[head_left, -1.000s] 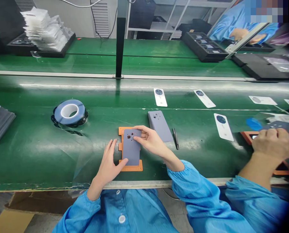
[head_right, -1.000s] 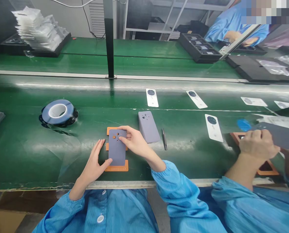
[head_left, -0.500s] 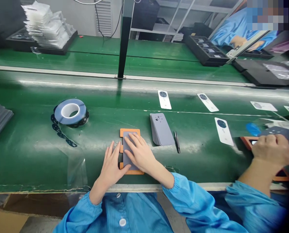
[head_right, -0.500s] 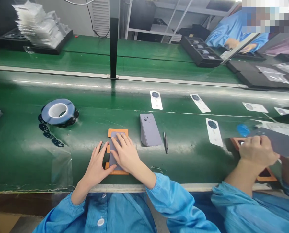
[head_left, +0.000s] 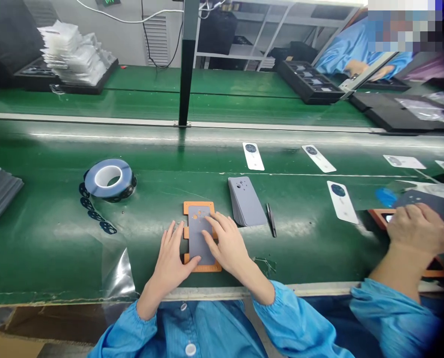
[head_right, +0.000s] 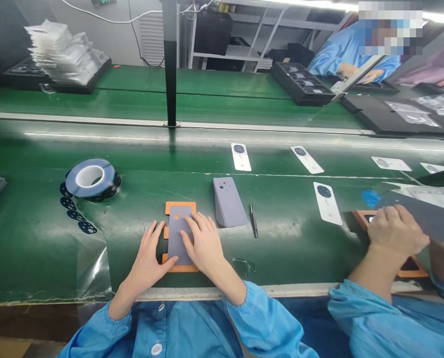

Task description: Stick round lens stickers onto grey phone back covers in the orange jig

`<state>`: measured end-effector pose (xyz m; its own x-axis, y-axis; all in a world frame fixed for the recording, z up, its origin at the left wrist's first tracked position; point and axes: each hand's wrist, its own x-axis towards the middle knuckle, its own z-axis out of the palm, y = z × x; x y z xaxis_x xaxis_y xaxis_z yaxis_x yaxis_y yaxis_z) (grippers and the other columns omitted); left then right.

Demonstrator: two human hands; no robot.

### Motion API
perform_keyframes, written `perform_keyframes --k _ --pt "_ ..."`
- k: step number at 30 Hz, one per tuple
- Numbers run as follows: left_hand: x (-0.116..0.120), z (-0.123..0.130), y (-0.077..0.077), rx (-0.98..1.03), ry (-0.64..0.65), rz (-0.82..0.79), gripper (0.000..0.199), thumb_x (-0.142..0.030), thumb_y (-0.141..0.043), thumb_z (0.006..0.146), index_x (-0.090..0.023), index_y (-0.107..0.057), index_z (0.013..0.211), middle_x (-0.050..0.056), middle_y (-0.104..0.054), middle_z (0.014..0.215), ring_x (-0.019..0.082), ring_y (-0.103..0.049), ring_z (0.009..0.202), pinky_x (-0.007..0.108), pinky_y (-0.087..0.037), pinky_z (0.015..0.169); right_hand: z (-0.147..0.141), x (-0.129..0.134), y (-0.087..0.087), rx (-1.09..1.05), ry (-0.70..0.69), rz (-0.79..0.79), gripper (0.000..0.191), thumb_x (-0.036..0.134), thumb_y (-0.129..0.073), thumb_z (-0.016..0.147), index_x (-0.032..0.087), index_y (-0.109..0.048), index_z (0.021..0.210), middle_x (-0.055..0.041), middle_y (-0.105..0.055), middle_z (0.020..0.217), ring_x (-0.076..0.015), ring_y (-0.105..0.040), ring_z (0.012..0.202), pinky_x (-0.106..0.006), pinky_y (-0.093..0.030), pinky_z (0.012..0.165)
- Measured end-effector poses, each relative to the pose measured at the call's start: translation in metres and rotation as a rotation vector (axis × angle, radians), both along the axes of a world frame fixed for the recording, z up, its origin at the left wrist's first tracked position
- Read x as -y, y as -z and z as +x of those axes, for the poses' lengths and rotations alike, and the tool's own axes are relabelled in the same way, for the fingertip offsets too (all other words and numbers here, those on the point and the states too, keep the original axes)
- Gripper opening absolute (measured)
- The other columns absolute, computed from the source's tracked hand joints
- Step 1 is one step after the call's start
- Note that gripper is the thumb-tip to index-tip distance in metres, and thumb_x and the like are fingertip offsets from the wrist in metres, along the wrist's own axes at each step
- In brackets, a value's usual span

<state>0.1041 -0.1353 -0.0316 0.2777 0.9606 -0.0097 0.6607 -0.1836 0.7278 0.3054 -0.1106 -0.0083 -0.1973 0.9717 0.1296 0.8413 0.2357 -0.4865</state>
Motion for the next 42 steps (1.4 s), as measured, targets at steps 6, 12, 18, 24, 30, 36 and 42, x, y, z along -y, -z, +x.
perform_keyframes --k 6,12,18,24,30,36,42 --pt "-0.001 0.004 -0.012 0.267 -0.197 -0.031 0.063 -0.040 -0.060 0.094 -0.021 -0.041 0.150 0.016 -0.045 0.156 0.030 -0.041 0.146 0.053 -0.037 0.119 -0.005 0.022 -0.009 -0.302 0.090 -0.100 0.043 0.039 -0.053 0.099 0.025 -0.057 0.140 -0.0153 -0.048 0.155 -0.0335 -0.048 0.142 -0.061 -0.041 0.115" --pt "-0.008 0.002 -0.023 0.697 -0.397 -0.260 0.052 -0.049 -0.049 0.098 -0.017 -0.052 0.139 0.016 -0.066 0.134 0.027 -0.066 0.117 0.040 -0.055 0.094 -0.013 0.031 -0.048 -0.553 -0.130 -0.205 0.040 0.033 -0.053 0.100 0.031 -0.057 0.139 -0.0072 -0.063 0.140 -0.0274 -0.059 0.131 -0.049 -0.050 0.110" --pt "-0.014 -0.005 -0.024 0.982 -0.496 -0.469 0.076 -0.042 -0.075 0.082 -0.015 -0.043 0.146 0.015 -0.075 0.114 0.028 -0.075 0.093 0.031 -0.058 0.070 -0.018 0.018 -0.029 -0.446 -0.103 -0.376 0.049 0.031 -0.064 0.091 0.030 -0.055 0.140 -0.0083 -0.072 0.121 -0.0277 -0.072 0.099 -0.048 -0.061 0.086" --pt "-0.016 -0.018 -0.027 0.895 -0.520 -0.243 0.071 -0.042 -0.066 0.088 -0.016 -0.039 0.147 0.019 -0.069 0.126 0.030 -0.069 0.114 0.044 -0.058 0.093 -0.025 -0.037 -0.016 -0.761 -0.143 -0.541 0.052 0.023 -0.067 0.085 0.018 -0.058 0.136 -0.0044 -0.076 0.088 -0.0188 -0.074 0.077 -0.035 -0.062 0.076" --pt "-0.021 -0.083 -0.048 0.098 -0.823 0.457 0.069 -0.036 -0.067 0.088 -0.019 -0.041 0.149 0.019 -0.041 0.157 0.034 -0.033 0.150 0.055 -0.026 0.124 -0.020 -0.185 -0.027 -0.447 0.133 -0.326 0.042 0.020 -0.064 0.082 0.009 -0.067 0.123 -0.0093 -0.078 0.090 -0.0194 -0.074 0.078 -0.033 -0.060 0.079" --pt "-0.023 -0.152 -0.020 0.234 -0.950 0.017 0.083 -0.039 -0.071 0.083 -0.016 -0.035 0.154 0.022 -0.060 0.141 0.038 -0.059 0.131 0.058 -0.046 0.110 -0.018 -0.256 -0.034 -0.257 0.226 -0.239 0.034 0.019 -0.066 0.078 0.008 -0.073 0.110 -0.0121 -0.078 0.086 -0.0260 -0.074 0.092 -0.037 -0.056 0.088" --pt "-0.022 -0.141 -0.005 0.832 -0.830 -0.163 0.064 -0.043 -0.081 0.071 -0.013 -0.065 0.124 0.017 -0.074 0.120 0.033 -0.072 0.111 0.045 -0.061 0.090 -0.022 -0.242 -0.029 -0.138 0.175 -0.174 0.036 0.024 -0.063 0.084 0.008 -0.072 0.115 -0.0225 -0.072 0.116 -0.0344 -0.068 0.111 -0.050 -0.048 0.102"
